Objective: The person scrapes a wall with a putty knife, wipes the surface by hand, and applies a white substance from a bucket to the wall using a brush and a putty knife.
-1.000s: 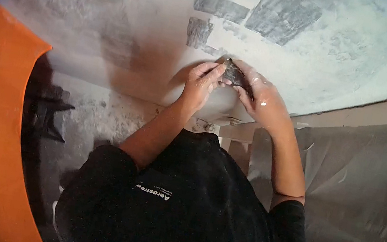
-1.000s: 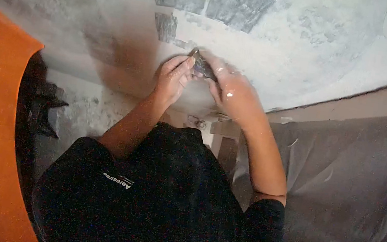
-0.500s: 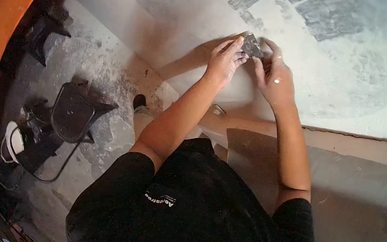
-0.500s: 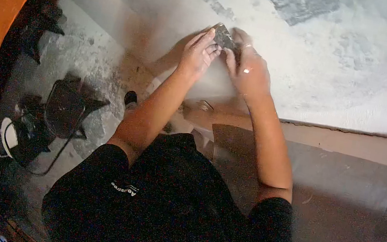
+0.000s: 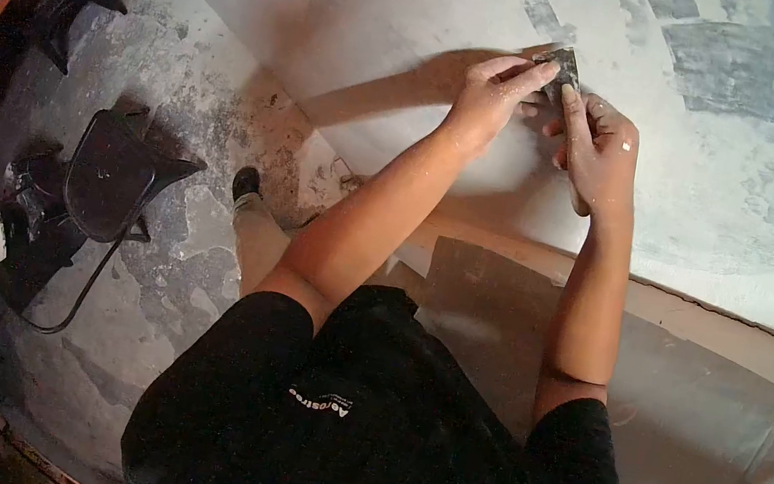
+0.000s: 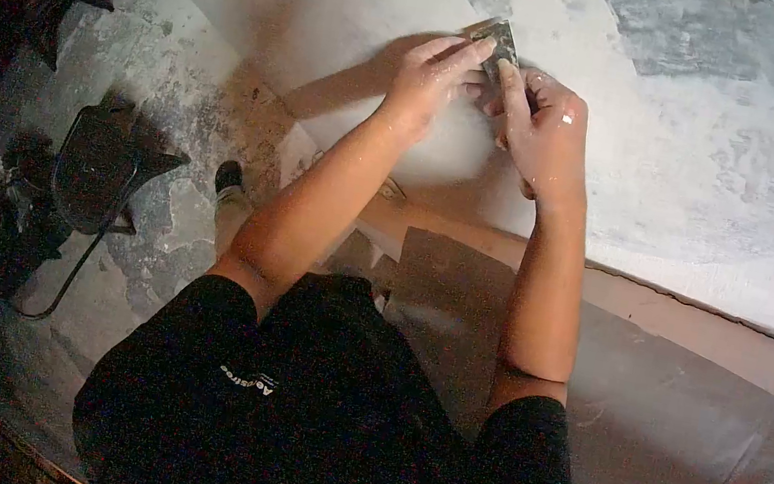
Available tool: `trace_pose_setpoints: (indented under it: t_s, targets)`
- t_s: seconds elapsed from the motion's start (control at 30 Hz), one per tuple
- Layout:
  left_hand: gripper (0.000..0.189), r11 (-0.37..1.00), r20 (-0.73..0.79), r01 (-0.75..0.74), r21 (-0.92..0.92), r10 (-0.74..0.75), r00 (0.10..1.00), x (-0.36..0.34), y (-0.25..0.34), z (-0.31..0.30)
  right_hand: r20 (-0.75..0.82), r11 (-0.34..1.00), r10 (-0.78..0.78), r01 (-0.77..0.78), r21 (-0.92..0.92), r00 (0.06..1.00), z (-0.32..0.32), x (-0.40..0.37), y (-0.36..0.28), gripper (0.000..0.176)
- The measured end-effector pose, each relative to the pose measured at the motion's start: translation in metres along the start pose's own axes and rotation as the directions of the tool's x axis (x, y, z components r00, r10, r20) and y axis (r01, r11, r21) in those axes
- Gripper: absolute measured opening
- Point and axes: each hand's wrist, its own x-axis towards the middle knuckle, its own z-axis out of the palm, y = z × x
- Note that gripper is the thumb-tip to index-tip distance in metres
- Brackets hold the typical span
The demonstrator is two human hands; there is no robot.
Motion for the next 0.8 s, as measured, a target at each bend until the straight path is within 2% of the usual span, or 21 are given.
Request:
trace_pose_setpoints:
  t_s: [0.1, 0.23, 0.33, 0.43, 0.53, 0.63, 0.8]
  targets:
    - [0.033, 0.998, 0.059, 0.047, -0.048, -0.044, 0.997, 0.007, -0.006, -0.004, -0.054, 0.999, -0.041, 0.041, -0.008, 0.998, 0.005, 0.0, 0.002, 0.031]
    - [0.027, 0.996, 0.045, -0.019, -0.082, 0.023, 0.999, 0.017, -0.016, -0.004, -0.095, 0.997, -0.045, 0.039, -0.073, 0.994, 0.005, 0.001, -0.004, 0.028]
    - [0.025, 0.995, 0.046, 0.0, -0.101, 0.004, 0.999, 0.024, -0.026, -0.007, -0.062, 0.986, -0.103, 0.094, -0.138, 0.993, 0.004, 0.007, 0.013, 0.033]
    - [0.024, 0.991, 0.031, 0.025, -0.13, -0.021, 0.999, 0.029, -0.032, -0.01, -0.126, 0.991, -0.116, 0.107, -0.075, 0.985, 0.009, 0.01, 0.015, 0.029]
    - [0.023, 0.984, 0.039, 0.042, -0.171, -0.036, 0.999, 0.028, -0.03, -0.007, -0.152, 0.988, -0.121, 0.105, -0.11, 0.981, 0.008, 0.007, 0.011, 0.029]
    - [0.024, 0.979, 0.052, 0.061, -0.194, -0.052, 0.997, 0.026, -0.025, -0.005, -0.088, 0.987, -0.106, 0.094, -0.13, 0.99, 0.005, 0.007, 0.012, 0.03]
    - [0.026, 0.978, 0.082, 0.062, -0.198, -0.046, 0.996, 0.029, -0.029, -0.009, -0.106, 0.992, -0.079, 0.068, -0.103, 0.991, 0.007, 0.007, 0.012, 0.03]
